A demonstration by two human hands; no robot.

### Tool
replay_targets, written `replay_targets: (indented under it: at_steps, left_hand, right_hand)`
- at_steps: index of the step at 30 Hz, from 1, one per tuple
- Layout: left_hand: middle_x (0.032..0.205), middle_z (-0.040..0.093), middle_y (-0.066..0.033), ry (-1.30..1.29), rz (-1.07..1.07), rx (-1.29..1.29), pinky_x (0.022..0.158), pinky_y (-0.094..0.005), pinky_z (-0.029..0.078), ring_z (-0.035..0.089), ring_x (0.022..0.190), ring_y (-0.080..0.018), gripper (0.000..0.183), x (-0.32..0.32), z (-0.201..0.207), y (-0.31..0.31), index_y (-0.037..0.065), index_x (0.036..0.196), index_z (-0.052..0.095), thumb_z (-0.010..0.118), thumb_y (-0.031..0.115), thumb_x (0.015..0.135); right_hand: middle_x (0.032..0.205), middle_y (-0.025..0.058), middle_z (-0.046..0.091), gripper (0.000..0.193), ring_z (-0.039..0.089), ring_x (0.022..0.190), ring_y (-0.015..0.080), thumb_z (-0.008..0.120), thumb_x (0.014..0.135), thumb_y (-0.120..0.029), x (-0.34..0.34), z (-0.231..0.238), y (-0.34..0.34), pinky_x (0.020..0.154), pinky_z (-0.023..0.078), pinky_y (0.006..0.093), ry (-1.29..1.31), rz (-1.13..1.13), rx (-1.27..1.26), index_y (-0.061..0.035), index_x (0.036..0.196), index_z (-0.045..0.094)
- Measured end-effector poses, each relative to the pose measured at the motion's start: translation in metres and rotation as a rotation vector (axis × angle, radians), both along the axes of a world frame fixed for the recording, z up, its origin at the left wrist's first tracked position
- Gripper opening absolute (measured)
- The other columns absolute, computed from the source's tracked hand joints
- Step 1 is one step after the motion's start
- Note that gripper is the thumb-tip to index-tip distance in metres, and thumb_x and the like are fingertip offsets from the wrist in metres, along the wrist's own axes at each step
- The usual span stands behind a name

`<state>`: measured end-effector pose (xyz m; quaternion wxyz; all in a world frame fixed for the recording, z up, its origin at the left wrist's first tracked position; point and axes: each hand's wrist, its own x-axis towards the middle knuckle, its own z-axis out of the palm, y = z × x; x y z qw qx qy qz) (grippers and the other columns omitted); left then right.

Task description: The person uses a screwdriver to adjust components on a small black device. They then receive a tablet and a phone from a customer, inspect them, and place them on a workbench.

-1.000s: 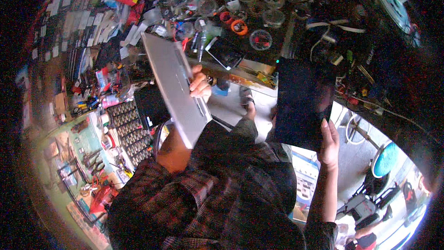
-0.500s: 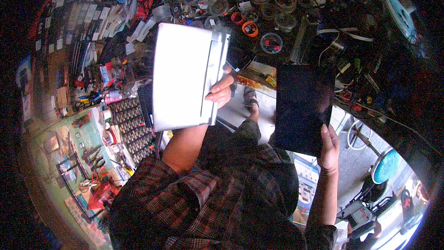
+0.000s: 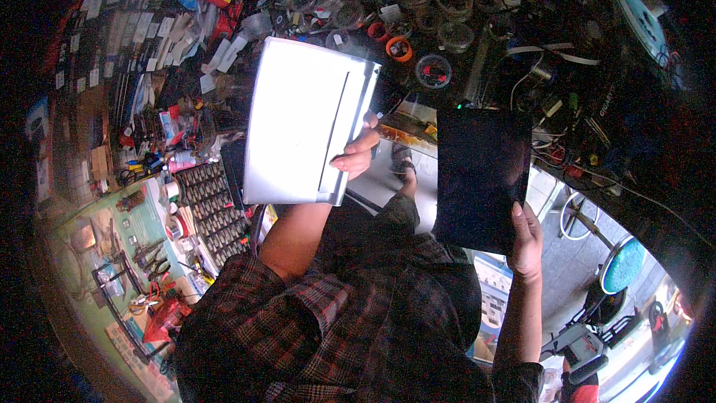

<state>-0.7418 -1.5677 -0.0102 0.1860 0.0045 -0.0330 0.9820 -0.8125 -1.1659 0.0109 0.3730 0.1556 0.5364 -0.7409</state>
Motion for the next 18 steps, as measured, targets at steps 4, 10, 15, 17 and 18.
replay_targets:
  at_steps: [4, 10, 15, 17, 18]
  left_hand:
    - [0.085, 0.051, -0.0150, 0.013, 0.021, 0.064, 0.046, -0.0293, 0.044, 0.051, 0.052, -0.0180, 0.055, 0.002, -0.008, 0.003, -0.012, 0.142, 0.043, 0.045, 0.034, 0.111]
    - [0.085, 0.051, -0.0149, -0.050, 0.007, 0.013, 0.046, -0.0296, 0.043, 0.051, 0.052, -0.0177, 0.056, -0.001, -0.002, 0.004, -0.013, 0.135, 0.047, 0.045, 0.038, 0.111]
    - [0.086, 0.053, -0.0126, 0.017, 0.001, -0.012, 0.046, -0.0305, 0.044, 0.052, 0.052, -0.0177, 0.049, 0.001, -0.034, 0.007, -0.005, 0.111, 0.054, 0.045, 0.043, 0.112]
    - [0.087, 0.054, -0.0109, -0.067, 0.050, -0.119, 0.046, -0.0311, 0.046, 0.054, 0.054, -0.0173, 0.046, 0.009, -0.029, 0.003, -0.002, 0.108, 0.056, 0.047, 0.043, 0.112]
    - [0.088, 0.054, -0.0120, 0.025, 0.052, -0.210, 0.049, -0.0323, 0.049, 0.056, 0.058, -0.0189, 0.045, 0.009, -0.029, -0.008, -0.005, 0.127, 0.048, 0.049, 0.038, 0.112]
  right_hand:
    - [0.123, 0.0048, 0.072, 0.032, 0.066, 0.108, 0.0147, 0.055, 0.111, -0.024, 0.001, -0.016, 0.011, 0.096, 0.051, 0.0303, -0.001, 0.034, -0.043, -0.0001, 0.130, 0.065]
    - [0.122, 0.0052, 0.072, 0.033, 0.066, 0.107, 0.0149, 0.055, 0.111, -0.025, 0.002, -0.014, 0.014, 0.096, 0.051, 0.0308, -0.019, 0.015, -0.044, -0.0003, 0.130, 0.065]
    - [0.130, 0.0085, 0.069, 0.042, 0.064, 0.117, 0.0177, 0.059, 0.109, -0.026, 0.005, -0.024, 0.025, 0.106, 0.048, 0.0331, -0.056, -0.060, 0.099, 0.0027, 0.139, 0.061]
    - [0.133, 0.0102, 0.068, 0.046, 0.064, 0.118, 0.0192, 0.059, 0.109, -0.029, 0.007, -0.044, 0.035, 0.106, 0.049, 0.0351, -0.046, -0.121, 0.126, 0.0028, 0.142, 0.059]
    - [0.134, 0.0120, 0.068, 0.047, 0.064, 0.119, 0.0203, 0.056, 0.110, -0.033, 0.001, -0.036, 0.027, 0.107, 0.049, 0.0357, -0.102, -0.119, 0.009, 0.0023, 0.141, 0.060]
